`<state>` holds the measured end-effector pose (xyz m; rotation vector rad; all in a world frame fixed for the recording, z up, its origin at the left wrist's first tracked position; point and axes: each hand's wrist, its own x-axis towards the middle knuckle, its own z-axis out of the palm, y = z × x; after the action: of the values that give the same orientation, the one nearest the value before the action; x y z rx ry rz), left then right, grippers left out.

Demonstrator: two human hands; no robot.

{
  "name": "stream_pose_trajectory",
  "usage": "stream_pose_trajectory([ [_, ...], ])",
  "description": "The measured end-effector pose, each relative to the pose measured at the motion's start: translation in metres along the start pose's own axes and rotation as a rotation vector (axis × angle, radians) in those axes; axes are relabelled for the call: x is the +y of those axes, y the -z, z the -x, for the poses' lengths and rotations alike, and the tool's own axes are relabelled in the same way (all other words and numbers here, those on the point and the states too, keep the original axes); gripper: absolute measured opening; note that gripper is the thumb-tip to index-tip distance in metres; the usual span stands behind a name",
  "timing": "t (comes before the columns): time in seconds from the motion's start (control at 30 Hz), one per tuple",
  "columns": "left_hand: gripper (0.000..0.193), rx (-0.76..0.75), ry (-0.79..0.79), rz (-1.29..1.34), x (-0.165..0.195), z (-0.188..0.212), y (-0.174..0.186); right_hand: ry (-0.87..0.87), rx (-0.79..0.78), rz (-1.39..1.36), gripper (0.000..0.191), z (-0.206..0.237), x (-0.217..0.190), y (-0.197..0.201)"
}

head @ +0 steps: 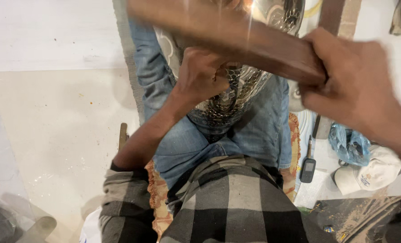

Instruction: The person sits on the floor with a large engraved metal vase held between their legs and embosses its decorative pattern, holding a small punch against the surface with one hand while striking it with a wooden mallet in the other hand, repositioning the punch repeatedly across the design.

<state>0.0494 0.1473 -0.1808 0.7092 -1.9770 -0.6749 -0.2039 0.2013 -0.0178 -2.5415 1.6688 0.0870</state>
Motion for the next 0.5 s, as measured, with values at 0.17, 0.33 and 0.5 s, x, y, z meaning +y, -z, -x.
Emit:
stream_pose_trajectory([
  [0.17, 0.040, -0.252, -0.129, -0.227, 0.000, -0.024, 0.015, -0.052, 0.200, -0.197, 0.027, 0.027, -0.001, -0.053],
  [0.33, 0.067, -0.441, -0.281, -0.132, 0.004, -0.054, 0.024, -0.318, 0.475, -0.569, 0.019, 0.060, -0.029, -0.110],
  [0.5, 0.057, -0.630, -0.330, -0.153, 0.011, -0.076, 0.032, -0.491, 0.642, -0.859, 0.026, 0.079, -0.058, -0.170],
])
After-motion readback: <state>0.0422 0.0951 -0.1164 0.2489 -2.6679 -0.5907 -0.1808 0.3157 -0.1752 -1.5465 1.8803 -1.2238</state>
